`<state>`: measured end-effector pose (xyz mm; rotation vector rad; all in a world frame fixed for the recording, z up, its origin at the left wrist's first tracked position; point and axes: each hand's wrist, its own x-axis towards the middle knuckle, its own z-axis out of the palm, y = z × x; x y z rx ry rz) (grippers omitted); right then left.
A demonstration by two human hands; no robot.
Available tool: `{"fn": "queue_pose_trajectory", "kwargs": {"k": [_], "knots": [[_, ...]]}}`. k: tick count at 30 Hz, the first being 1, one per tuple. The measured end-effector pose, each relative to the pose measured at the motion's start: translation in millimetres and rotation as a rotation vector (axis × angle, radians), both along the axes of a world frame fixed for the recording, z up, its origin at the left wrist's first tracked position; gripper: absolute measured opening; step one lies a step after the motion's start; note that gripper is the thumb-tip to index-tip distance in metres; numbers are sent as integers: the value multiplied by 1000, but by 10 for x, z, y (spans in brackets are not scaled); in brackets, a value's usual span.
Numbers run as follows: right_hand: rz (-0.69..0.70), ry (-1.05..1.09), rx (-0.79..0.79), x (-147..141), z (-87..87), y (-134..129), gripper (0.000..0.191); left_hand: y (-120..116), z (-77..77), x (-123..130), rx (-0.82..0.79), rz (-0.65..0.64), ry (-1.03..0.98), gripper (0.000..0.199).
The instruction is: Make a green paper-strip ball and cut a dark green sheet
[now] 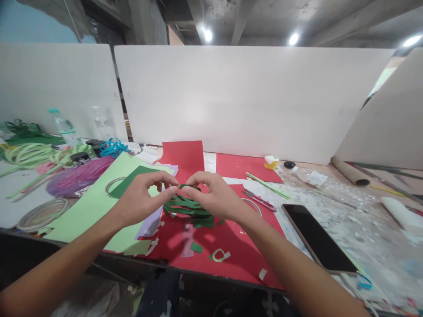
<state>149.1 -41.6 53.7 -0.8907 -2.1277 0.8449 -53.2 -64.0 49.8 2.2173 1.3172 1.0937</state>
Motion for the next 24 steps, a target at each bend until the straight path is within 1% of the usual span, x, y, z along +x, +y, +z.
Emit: {"fn": "queue_pose_trajectory", "kwargs": {"k": [2,3,4,5,6,7,9,11,14,17,19,21,24], "knots": [[-12,33,-110,36,-18,50,23,75,-141,-193,-42,13,65,22],[-21,61,-156,62,-29,74,25,124,-234,-305,-78,-9,105,32],[-26,91,-193,87,-38,96,26,176,-334,-415,-138,-70,150,45],[-23,114,-220,111,-47,114,27,228,-433,-515,-208,-159,179,54],[-14,121,-236,131,-55,128,28,278,-522,-596,-257,-236,180,56],[-4,115,-239,145,-62,138,29,324,-594,-655,-286,-280,163,55],[0,65,-201,160,-76,146,31,404,-674,-698,-298,-324,144,47],[-27,-5,-129,168,-92,147,32,474,-676,-665,-273,-339,158,37],[-86,-68,0,198,-118,153,33,576,-618,-569,-249,-355,212,28],[-114,-93,133,262,-151,169,33,667,-575,-494,-312,-403,267,18],[-129,-108,186,313,-176,181,33,709,-546,-450,-351,-428,282,13],[-153,-83,156,363,-197,194,35,737,-495,-396,-370,-447,263,16],[-154,98,-12,426,-200,215,40,762,-374,-273,-396,-505,156,16]]}}
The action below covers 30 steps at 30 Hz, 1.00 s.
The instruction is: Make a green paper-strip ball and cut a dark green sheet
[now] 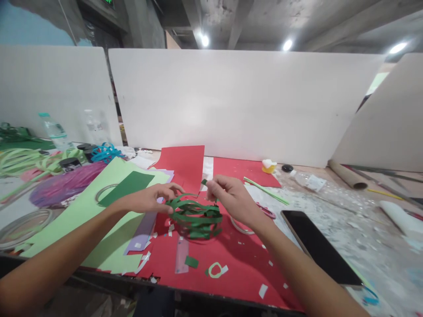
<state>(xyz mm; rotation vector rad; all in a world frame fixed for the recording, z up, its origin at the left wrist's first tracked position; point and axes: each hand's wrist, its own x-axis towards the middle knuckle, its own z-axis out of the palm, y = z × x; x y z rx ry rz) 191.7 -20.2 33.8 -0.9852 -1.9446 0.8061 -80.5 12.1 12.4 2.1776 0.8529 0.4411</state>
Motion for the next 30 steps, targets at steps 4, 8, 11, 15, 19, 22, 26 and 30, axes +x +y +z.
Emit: {"fn": "queue_pose_trajectory", "kwargs": {"k": [4,8,11,15,19,22,26,30], "knots": [[122,290,-188,50,44,11,39,13,143,236,-261,-93,-218,11],[224,314,-245,60,25,-6,34,-21,185,458,-413,-64,-329,12],[219,294,-246,60,-37,-17,32,-48,165,537,-386,-74,-341,11],[155,193,-222,69,-60,-39,32,-54,130,528,-364,-62,-371,14],[-25,314,-100,104,-5,-57,31,-45,147,504,-508,21,-501,17],[-65,400,-93,144,16,-54,31,-33,157,510,-599,79,-560,17],[24,384,-145,145,-9,-67,28,-26,84,536,-648,122,-628,13],[166,394,-287,66,-42,-124,24,-41,-13,580,-655,160,-723,12]]}}
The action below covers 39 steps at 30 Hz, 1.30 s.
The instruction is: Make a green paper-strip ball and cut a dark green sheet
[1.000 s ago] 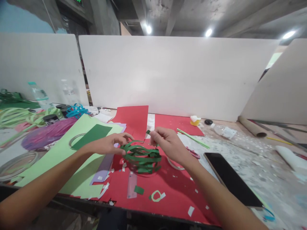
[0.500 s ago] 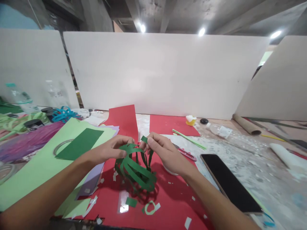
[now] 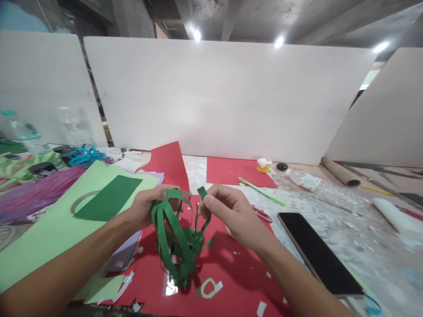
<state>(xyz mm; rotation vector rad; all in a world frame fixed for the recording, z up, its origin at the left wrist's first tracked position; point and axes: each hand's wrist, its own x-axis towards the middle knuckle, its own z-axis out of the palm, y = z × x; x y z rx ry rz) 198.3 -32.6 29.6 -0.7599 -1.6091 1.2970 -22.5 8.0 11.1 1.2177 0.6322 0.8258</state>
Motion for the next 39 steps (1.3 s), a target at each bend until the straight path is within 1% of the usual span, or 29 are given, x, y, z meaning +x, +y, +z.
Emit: {"fn": "queue_pose_trajectory", "kwargs": {"k": [3,5,10,14,17,22,25,27,31,33,36,39], "knots": [[76,29,-56,-67,-36,-34,23,-16,-23,25,-25,13,-16,13],[95,1,-62,-102,-64,-45,22,-25,-26,25,-22,7,-24,14],[44,-102,-80,-164,-85,-65,23,-61,-44,-7,12,-74,-26,13],[23,-111,-82,-191,-76,-79,23,-103,-45,7,20,-133,-73,18],[10,-106,-58,-181,-91,-78,25,-122,-35,32,-16,-119,-131,22],[17,-92,-54,-140,-136,-53,24,-89,-29,33,-75,-106,-121,25],[37,-28,-72,-122,-140,-34,21,-16,-42,-9,-141,-121,-118,25],[66,79,-85,-112,-123,-26,21,45,-62,-52,-188,-157,-144,27],[121,287,-137,-88,-52,-27,20,138,-110,-126,-267,-230,-279,23],[150,332,-164,-76,-19,-37,20,152,-115,-144,-305,-229,-320,21],[190,354,-180,-62,7,-56,21,144,-87,-154,-335,-201,-319,22],[237,368,-179,-58,5,-72,19,133,-54,-167,-303,-182,-297,19]]}}
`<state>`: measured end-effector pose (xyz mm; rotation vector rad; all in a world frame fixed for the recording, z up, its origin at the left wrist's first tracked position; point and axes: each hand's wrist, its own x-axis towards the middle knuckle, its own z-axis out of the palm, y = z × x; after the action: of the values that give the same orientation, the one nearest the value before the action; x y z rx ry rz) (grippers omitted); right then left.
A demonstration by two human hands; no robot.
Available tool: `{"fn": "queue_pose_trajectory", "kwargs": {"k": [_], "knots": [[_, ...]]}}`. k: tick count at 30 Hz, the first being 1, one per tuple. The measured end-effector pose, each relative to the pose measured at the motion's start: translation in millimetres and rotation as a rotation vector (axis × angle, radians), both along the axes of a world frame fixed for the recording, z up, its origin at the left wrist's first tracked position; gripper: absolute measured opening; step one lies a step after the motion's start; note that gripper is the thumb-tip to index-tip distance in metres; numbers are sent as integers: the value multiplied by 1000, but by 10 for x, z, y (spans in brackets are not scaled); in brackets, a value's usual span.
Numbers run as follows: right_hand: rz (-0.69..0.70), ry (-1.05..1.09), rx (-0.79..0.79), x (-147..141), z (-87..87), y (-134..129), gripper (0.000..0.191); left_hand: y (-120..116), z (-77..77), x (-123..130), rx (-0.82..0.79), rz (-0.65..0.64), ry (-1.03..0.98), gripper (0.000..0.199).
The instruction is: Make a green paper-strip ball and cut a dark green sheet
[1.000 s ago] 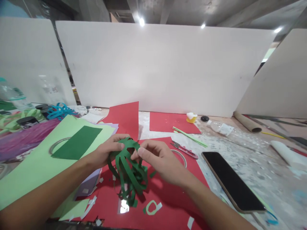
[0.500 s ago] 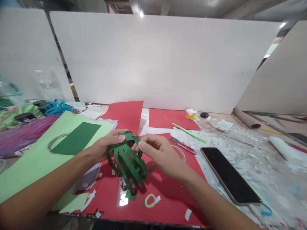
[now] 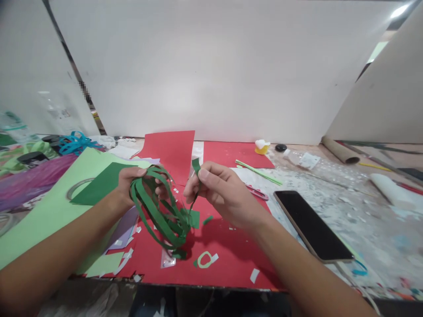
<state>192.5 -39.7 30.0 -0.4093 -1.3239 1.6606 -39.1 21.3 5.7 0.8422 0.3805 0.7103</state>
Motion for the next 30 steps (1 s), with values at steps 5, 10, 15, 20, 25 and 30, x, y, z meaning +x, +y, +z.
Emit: {"fn": "queue_pose_trajectory", "kwargs": {"k": [5,10,15,20,25,30], "knots": [[26,21,-12,6,-22,-7,18,33,-45,-54,57,-34,-9,21],[18,11,-19,-4,-36,-4,17,26,-61,-60,57,-86,-15,21],[12,-64,-7,-58,-91,2,20,-17,-20,-36,38,-138,-20,23],[25,-128,22,-90,-160,-14,21,-1,-68,-39,133,-244,58,31],[19,-209,17,-89,-193,-30,22,-53,-45,22,197,-229,215,33],[-15,-294,63,-87,-193,-31,23,-118,22,87,235,-114,283,36]]}}
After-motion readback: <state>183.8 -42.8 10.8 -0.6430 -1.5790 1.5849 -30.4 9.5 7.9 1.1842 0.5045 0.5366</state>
